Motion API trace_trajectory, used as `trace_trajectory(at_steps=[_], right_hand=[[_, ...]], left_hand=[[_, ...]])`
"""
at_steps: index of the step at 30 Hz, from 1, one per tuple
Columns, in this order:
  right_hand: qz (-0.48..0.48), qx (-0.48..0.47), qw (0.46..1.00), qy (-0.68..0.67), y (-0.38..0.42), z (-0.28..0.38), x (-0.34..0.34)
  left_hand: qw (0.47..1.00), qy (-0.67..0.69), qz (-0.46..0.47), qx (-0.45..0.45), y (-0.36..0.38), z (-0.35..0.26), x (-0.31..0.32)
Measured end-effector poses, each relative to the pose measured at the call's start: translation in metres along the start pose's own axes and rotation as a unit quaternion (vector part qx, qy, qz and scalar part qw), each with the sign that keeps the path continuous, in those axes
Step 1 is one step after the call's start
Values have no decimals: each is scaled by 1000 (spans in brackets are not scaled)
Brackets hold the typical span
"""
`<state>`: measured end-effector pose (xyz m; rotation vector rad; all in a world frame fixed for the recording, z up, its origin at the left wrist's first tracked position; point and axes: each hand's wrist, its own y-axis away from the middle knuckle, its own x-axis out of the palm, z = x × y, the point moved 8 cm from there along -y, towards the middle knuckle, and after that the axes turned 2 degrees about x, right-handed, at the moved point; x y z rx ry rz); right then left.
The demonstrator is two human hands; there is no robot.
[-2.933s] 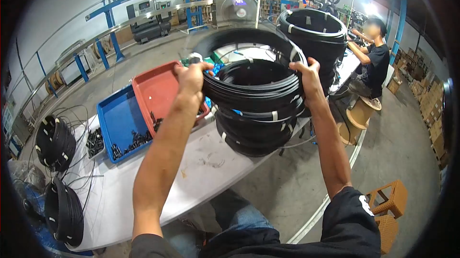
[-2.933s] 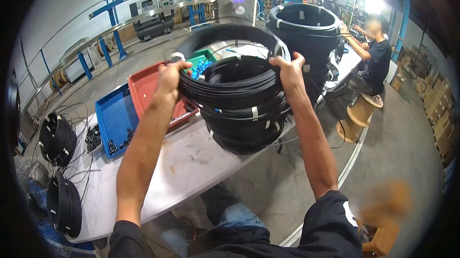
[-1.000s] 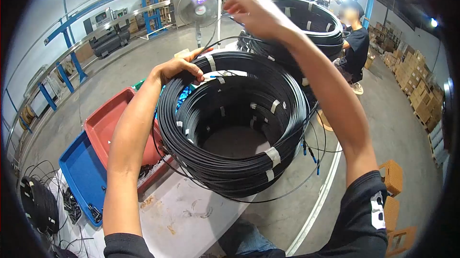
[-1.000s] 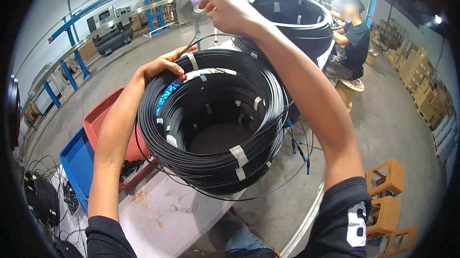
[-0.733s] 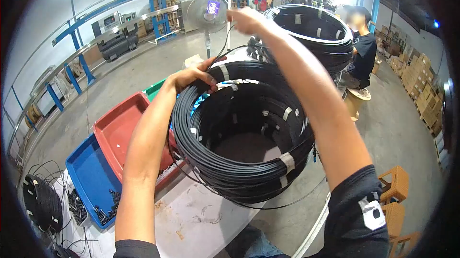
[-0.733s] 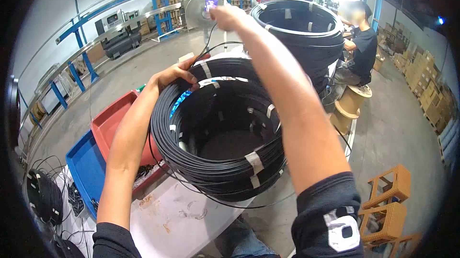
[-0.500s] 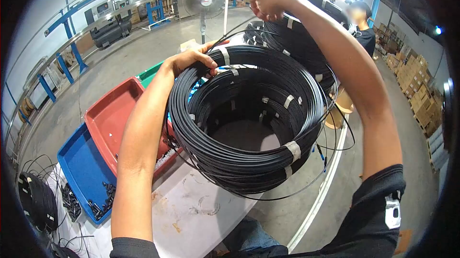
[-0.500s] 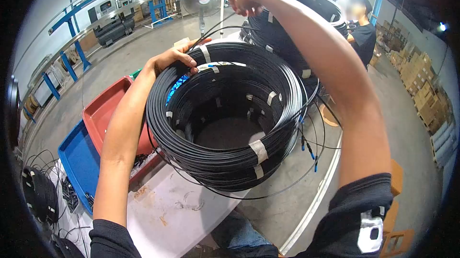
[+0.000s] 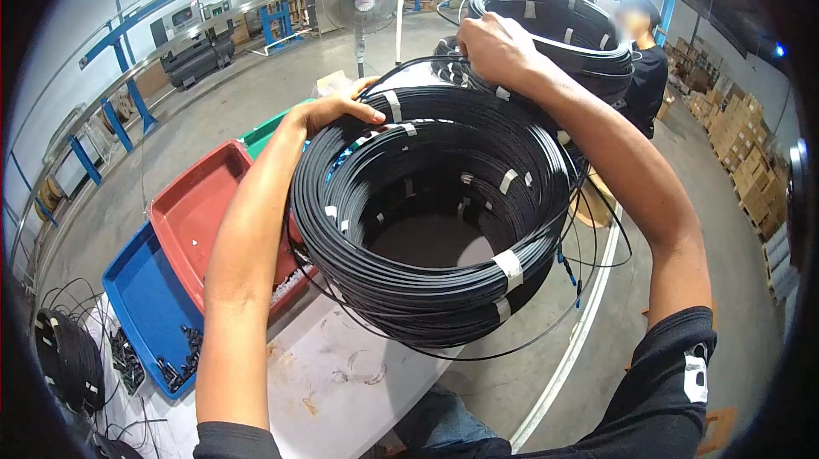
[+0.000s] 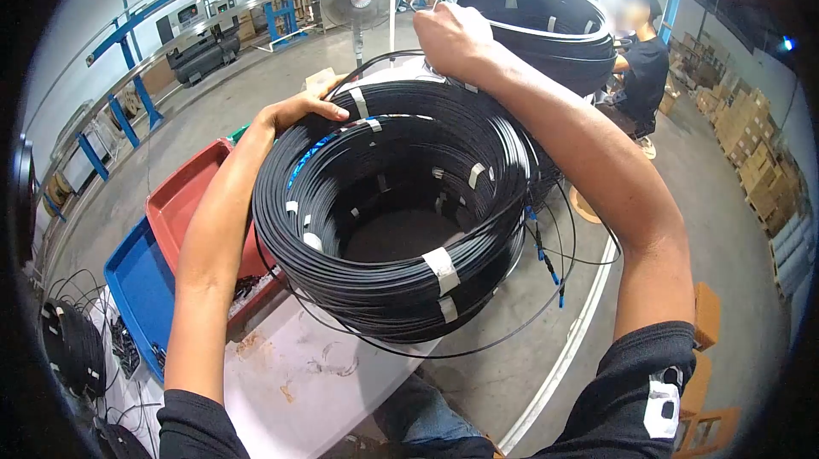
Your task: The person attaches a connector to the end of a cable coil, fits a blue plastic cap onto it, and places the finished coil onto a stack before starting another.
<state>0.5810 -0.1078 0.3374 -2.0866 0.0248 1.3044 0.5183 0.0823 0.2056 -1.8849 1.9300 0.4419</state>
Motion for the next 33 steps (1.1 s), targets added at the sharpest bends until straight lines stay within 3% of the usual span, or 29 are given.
trace_trajectory(at_steps=[6, 8, 10, 14, 16, 18, 22, 24, 27, 28, 30, 33], right_hand=[[28, -30, 999, 13, -8, -6, 8], [79, -70, 994, 5, -11, -3, 10], [62, -57, 996, 1, -8, -3, 1], [80, -37, 993, -74, 6, -5, -13], [92, -29, 990, -104, 14, -7, -13], [91, -30, 987, -131, 26, -7, -19], [63, 4, 979, -195, 54, -7, -43], [63, 11, 977, -203, 68, -9, -51], [68, 28, 971, -227, 82, -22, -53], [71, 39, 967, -242, 87, -26, -53], [67, 49, 966, -246, 99, -29, -56], [72, 54, 955, -283, 116, -34, -54]], left_hand=[[998, -21, -44, -32, -3, 17, -12], [996, -35, -18, -75, 10, -5, -5], [970, -71, 72, -219, 20, 7, 5], [912, -262, 8, -317, 28, 8, -16], [918, -281, 11, -279, 30, 5, -15], [938, -244, -93, -228, 27, 6, -29], [868, -431, -207, -135, 37, 2, -51], [877, -406, -208, -149, 43, 5, -54], [796, -540, -203, -185, 51, 1, -50], [796, -540, -202, -184, 51, -1, -50], [742, -635, -103, -190, 46, -1, -40], [761, -622, -120, -141, 49, 5, -49]])
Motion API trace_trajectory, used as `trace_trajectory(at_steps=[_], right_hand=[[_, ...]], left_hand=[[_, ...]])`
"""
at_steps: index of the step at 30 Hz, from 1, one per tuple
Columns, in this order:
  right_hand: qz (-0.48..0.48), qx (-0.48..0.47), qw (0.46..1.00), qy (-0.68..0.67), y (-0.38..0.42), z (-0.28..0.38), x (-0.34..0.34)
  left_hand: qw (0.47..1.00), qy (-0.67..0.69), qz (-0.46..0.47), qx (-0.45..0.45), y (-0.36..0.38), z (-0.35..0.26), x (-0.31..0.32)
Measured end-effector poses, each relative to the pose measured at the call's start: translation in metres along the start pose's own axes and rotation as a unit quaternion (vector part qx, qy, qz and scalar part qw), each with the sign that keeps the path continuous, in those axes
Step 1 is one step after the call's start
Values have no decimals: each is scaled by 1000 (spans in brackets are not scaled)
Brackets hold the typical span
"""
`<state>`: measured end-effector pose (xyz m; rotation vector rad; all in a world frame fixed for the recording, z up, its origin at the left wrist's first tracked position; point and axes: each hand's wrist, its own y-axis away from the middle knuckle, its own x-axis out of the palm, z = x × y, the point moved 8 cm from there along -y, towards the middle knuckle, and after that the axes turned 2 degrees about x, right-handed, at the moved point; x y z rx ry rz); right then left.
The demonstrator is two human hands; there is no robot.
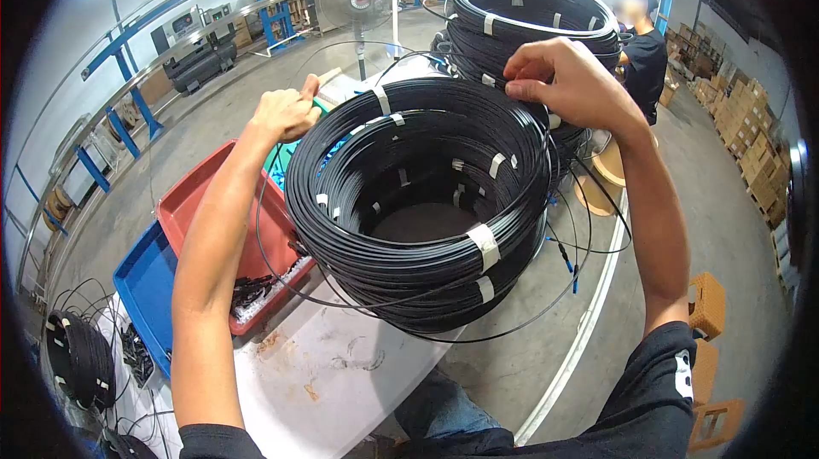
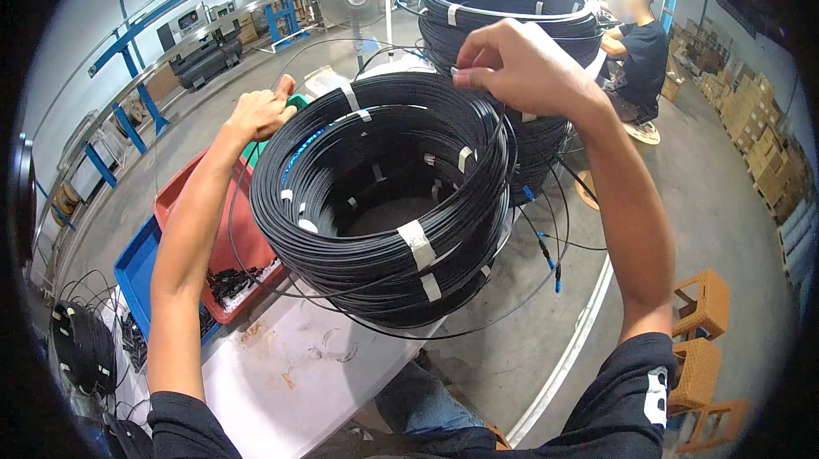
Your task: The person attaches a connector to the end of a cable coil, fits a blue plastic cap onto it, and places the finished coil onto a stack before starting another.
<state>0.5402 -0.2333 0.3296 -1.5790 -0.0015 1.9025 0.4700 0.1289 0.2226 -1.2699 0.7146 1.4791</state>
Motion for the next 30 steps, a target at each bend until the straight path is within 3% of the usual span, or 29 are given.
trace_trajectory(at_steps=[3, 5, 7, 9, 10, 11, 13, 15, 17, 19, 21, 22, 23, 25, 26, 27, 29, 30], right_hand=[[-17, 26, 999, -22, 20, 4, -2], [-42, 11, 998, -39, 35, 6, -2], [-153, -12, 988, -11, 50, 12, -18], [-170, 2, 985, -33, 63, 10, -18], [-205, -1, 976, -74, 71, 7, -20], [-239, -4, 964, -116, 80, 4, -20], [-243, -28, 962, -121, 92, 3, -11], [-272, -112, 948, -121, 109, 16, -6], [-280, -135, 944, -113, 118, 18, 4], [-235, -231, 936, -122, 121, 29, 14], [-136, -285, 946, -71, 123, 61, 21], [-68, -278, 958, -32, 120, 71, 27], [-67, -280, 957, -33, 118, 76, 24], [14, -293, 953, 77, 111, 85, 37], [57, -281, 957, 51, 107, 87, 39], [56, -285, 956, 51, 102, 89, 38], [158, -216, 963, 33, 92, 82, 53], [147, -234, 961, 14, 89, 86, 55]], left_hand=[[999, 44, 13, 6, 4, 21, 10], [979, 191, 11, -65, 3, 53, 34], [960, 268, -27, -80, 8, 74, 44], [882, 447, -24, -149, 32, 85, 44], [866, 487, -78, -84, 30, 90, 42], [866, 486, -77, -86, 33, 99, 54], [845, 508, -167, 18, 85, 54, -7], [833, 527, -160, 51, 130, 15, -40], [822, 520, -201, 116, 168, -17, -76], [801, 541, -213, 138, 202, -48, -98], [791, 503, -234, 259, 232, -92, -105], [804, 479, -225, 271, 247, -112, -110], [816, 455, -213, 284, 263, -132, -122], [911, 299, -131, 254, 275, -167, -130], [933, 233, -114, 248, 277, -179, -123], [939, 207, -148, 231, 275, -183, -122], [913, 261, -238, 204, 263, -174, -107], [903, 303, -234, 196, 259, -171, -108]])
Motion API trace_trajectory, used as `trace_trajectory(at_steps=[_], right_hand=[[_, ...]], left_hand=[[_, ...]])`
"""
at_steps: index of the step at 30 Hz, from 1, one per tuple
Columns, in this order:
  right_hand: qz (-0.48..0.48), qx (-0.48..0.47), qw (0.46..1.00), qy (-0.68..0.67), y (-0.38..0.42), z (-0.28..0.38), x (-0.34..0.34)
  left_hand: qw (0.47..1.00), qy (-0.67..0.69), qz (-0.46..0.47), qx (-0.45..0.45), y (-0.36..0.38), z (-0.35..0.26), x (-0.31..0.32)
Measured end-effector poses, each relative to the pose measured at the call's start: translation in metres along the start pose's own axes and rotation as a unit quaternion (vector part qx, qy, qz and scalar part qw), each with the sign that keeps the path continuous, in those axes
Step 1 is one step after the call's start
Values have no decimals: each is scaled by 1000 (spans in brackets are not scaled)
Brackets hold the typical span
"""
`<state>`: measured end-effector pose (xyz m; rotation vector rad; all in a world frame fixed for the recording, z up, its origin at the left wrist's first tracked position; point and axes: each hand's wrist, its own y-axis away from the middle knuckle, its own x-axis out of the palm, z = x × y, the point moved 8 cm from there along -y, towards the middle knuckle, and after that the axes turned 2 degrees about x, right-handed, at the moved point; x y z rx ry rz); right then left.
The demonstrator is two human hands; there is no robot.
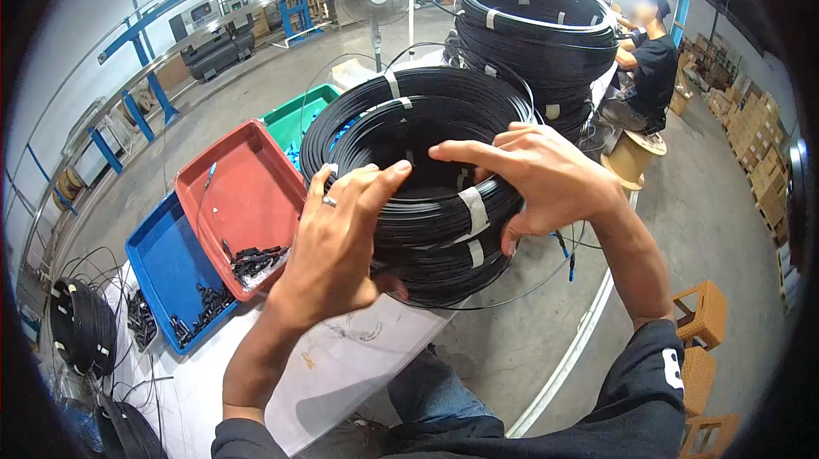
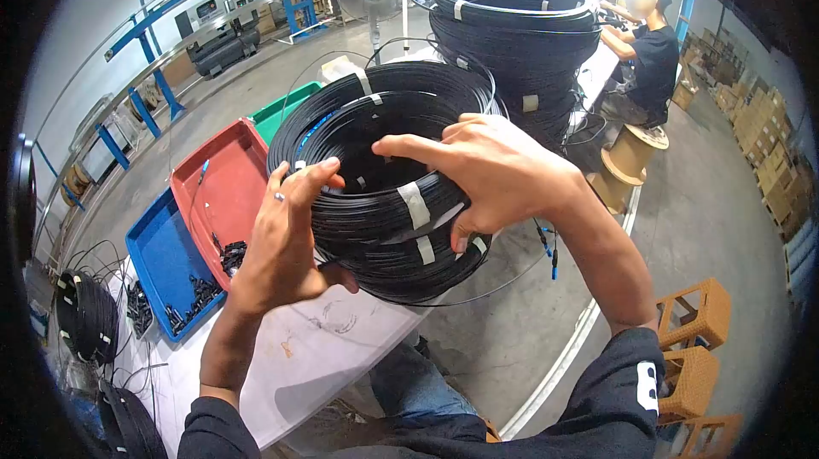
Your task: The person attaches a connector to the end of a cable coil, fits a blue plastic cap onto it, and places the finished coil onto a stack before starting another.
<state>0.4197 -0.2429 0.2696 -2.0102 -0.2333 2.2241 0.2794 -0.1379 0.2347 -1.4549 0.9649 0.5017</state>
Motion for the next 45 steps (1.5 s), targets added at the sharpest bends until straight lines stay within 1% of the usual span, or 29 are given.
trace_trajectory(at_steps=[1, 3, 4, 5, 7, 8, 12, 14, 15, 17, 20, 21, 23, 24, 27, 29, 31, 32, 33, 35, 36, 37, 38, 39, 41, 42, 43, 44, 45], right_hand=[[-1, 0, 1000, 2, -4, 2, -2], [82, 9, 996, 17, -10, 7, 7], [102, 12, 995, 8, -11, 10, 9], [100, 11, 995, 7, -9, 10, 11], [48, -34, 998, 3, -7, 18, 9], [36, -33, 999, 18, -3, 24, 9], [31, -33, 998, 33, 4, 33, 21], [64, 8, 997, 52, 3, 33, 22], [66, 5, 996, 53, 2, 32, 22], [37, -28, 997, 60, 1, 34, 19], [64, -43, 997, 29, 3, 44, 18], [65, -43, 997, 28, 4, 45, 21], [60, 28, 995, 76, 5, 36, 29], [41, -3, 997, 71, 7, 37, 28], [47, -10, 996, 80, 15, 43, 37], [53, -15, 994, 99, 18, 42, 40], [12, 3, 998, 63, 17, 39, 32], [67, 21, 996, 53, 15, 39, 33], [65, 21, 996, 52, 13, 40, 25], [143, 41, 989, -3, 10, 36, 26], [107, 4, 990, -89, 8, 40, 17], [106, 3, 991, -86, 7, 33, 14], [73, -33, 996, -39, 7, 29, 8], [39, -68, 997, 7, 8, 26, 3], [54, -41, 998, 15, 11, 10, 7], [71, -17, 997, -15, 12, -1, 15], [88, 5, 995, -44, 13, -9, 19], [90, 2, 995, -43, 14, -9, 18], [80, 8, 996, -51, 15, -8, 16]], left_hand=[[1000, 0, -2, 2, 0, 4, 2], [997, 37, -11, 66, 3, 7, 2], [996, 50, -9, 74, 1, 9, -1], [996, 48, -8, 74, 3, 14, -3], [994, 86, 20, 68, 3, 24, -1], [993, 102, 37, 47, 4, 28, -3], [989, 133, 65, 25, 9, 39, 1], [989, 125, 74, 25, 9, 39, 0], [989, 125, 72, 22, 9, 41, 0], [987, 141, 69, 44, 12, 44, 4], [987, 132, 51, 81, 14, 44, 7], [987, 133, 52, 80, 14, 46, 9], [982, 149, 28, 109, 15, 44, 7], [982, 149, 27, 109, 13, 43, 5], [987, 121, 45, 95, 6, 43, 4], [978, 150, 21, 145, 5, 37, 1], [976, 166, 46, 133, 2, 36, 0], [979, 157, 55, 120, 1, 37, 1], [981, 146, 64, 106, 1, 39, 0], [982, 116, 75, 127, 2, 37, -1], [981, 116, 72, 138, 2, 31, -4], [979, 118, 68, 150, 4, 26, -6], [983, 72, 74, 149, 6, 26, -7], [983, 70, 73, 151, 9, 21, -13], [997, 3, 38, 74, 18, 24, -30], [997, -18, -14, 78, 28, 32, -42], [994, 11, -106, 26, 47, 49, -58], [972, 48, -217, -70, 72, 65, -72], [934, 1, -307, -185, 100, 77, -87]])
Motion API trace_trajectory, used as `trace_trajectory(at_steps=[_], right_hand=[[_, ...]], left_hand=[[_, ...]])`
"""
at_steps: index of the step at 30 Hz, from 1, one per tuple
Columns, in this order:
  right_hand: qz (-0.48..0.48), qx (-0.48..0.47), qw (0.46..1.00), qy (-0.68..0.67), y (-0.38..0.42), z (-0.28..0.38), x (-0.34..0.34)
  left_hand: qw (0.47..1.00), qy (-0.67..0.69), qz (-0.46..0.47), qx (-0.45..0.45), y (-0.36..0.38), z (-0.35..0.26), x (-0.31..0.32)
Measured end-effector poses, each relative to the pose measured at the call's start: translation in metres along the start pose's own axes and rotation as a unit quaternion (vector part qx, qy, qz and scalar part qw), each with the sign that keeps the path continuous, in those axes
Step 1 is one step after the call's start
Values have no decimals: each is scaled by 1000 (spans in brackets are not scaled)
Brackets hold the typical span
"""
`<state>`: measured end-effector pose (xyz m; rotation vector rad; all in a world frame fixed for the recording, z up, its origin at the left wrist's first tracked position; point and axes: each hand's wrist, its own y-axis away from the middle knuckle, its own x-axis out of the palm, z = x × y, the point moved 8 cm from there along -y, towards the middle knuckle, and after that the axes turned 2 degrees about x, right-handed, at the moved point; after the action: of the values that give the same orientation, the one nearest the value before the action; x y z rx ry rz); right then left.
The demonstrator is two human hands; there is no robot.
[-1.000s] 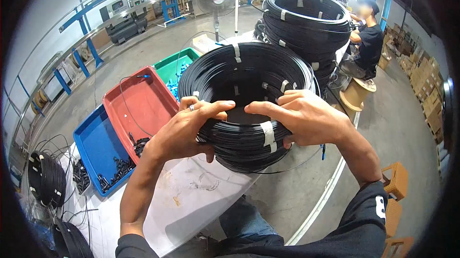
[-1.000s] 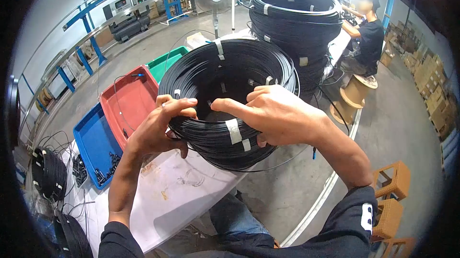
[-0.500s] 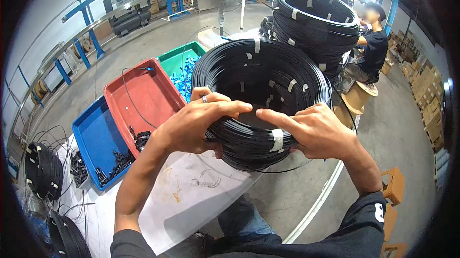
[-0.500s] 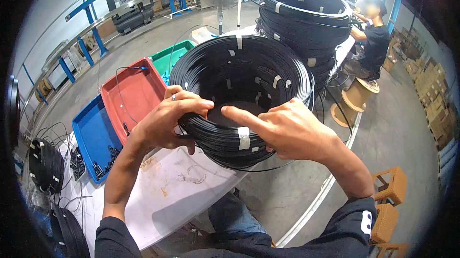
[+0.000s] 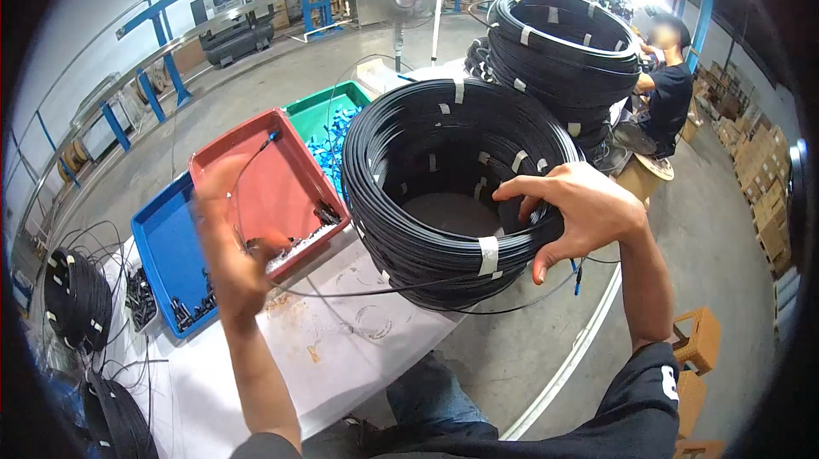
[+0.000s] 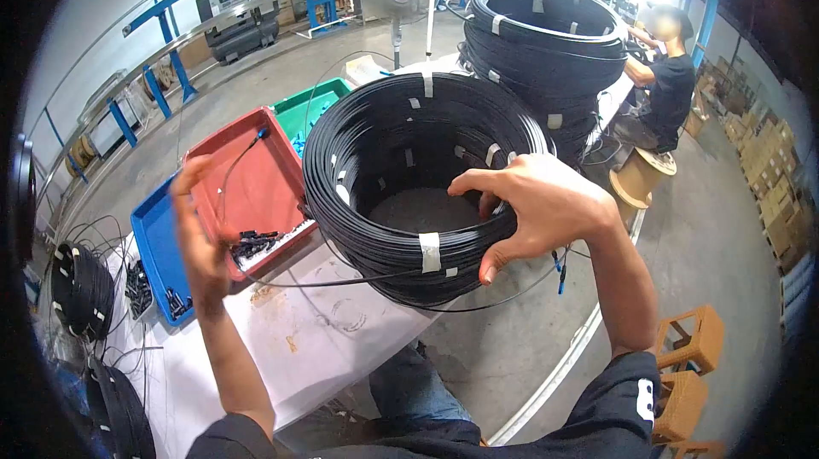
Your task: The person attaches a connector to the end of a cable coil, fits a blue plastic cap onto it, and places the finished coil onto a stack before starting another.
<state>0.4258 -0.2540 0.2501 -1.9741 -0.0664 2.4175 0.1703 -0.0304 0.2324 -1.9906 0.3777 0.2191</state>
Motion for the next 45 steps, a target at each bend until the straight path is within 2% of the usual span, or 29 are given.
trace_trajectory(at_steps=[2, 3, 4, 5, 6, 7, 8, 9, 10, 12, 13, 16, 18, 20, 21, 23, 24, 27, 28, 30, 31, 32, 34, 35, 38, 39, 42, 44, 45], right_hand=[[-5, -1, 1000, -14, 0, 1, -1], [-5, -7, 1000, -16, -1, 1, -1], [-8, -14, 1000, -16, -2, 0, -2], [-3, -8, 1000, -22, -2, -3, -1], [-5, -13, 1000, -24, -4, -5, -2], [-5, -20, 998, -52, -5, -6, -3], [-4, -26, 996, -80, -6, -6, -4], [0, -11, 995, -103, -6, -7, -8], [0, -11, 995, -101, -7, -10, -9], [-60, -37, 989, -127, -5, -13, -21], [-106, -38, 987, -112, -3, -14, -31], [-254, -32, 963, -84, 0, -11, -67], [-420, -34, 905, -56, 4, -20, -98], [-567, -19, 807, 164, 10, -7, -129], [-567, -13, 807, 165, 1, -8, -141], [-613, -22, 708, 351, -7, 15, -157], [-615, -18, 705, 353, -7, 21, -159], [-488, 135, 697, 508, -23, 10, -155], [-486, 136, 696, 511, -20, -6, -154], [-461, -2, 735, 498, -16, -36, -141], [-424, 13, 810, 406, -15, -59, -137], [-420, 13, 812, 406, -9, -67, -133], [-311, 118, 906, 262, -11, -103, -119], [-355, 90, 896, 251, -6, -98, -116], [-351, 83, 915, 179, -1, -93, -109], [-352, 90, 908, 210, -1, -96, -106], [-374, 74, 906, 182, 3, -108, -96], [-354, 110, 910, 186, 5, -112, -91], [-336, 138, 926, 106, 5, -123, -85]], left_hand=[[960, -154, -161, -167, 39, 58, -58], [924, -277, -141, -221, 63, 95, -71], [922, -285, -139, -224, 75, 97, -72], [912, -135, -69, -381, 96, 123, -59], [856, 23, 2, -517, 118, 138, -36], [842, 143, -33, -520, 120, 137, -21], [813, 262, -68, -514, 118, 132, -4], [809, 312, -114, -485, 108, 126, 2], [809, 314, -114, -484, 101, 133, 5], [884, 256, -172, -350, 72, 140, -5], [909, 224, -151, -319, 45, 111, -6], [978, 150, -71, -126, -27, 58, 3], [991, 127, -21, -26, -72, 20, 19], [994, 96, 51, 33, -113, -10, 41], [990, 72, 99, 65, -128, -13, 61], [978, 74, 165, 107, -147, -20, 98], [971, 100, 185, 118, -150, -24, 115], [954, 138, 228, 140, -155, -24, 151], [952, 139, 232, 142, -155, -20, 159], [943, 154, 264, 134, -151, -5, 173], [932, 165, 295, 129, -146, 1, 181], [932, 167, 296, 126, -141, 7, 186], [929, 134, 294, 180, -133, 8, 190], [930, 134, 292, 178, -132, 11, 192], [945, 159, 264, 113, -136, 20, 195], [944, 158, 266, 114, -136, 22, 197], [959, 88, 255, 86, -138, 32, 202], [958, 72, 277, 9, -134, 46, 207], [953, 65, 295, -23, -132, 58, 212]])
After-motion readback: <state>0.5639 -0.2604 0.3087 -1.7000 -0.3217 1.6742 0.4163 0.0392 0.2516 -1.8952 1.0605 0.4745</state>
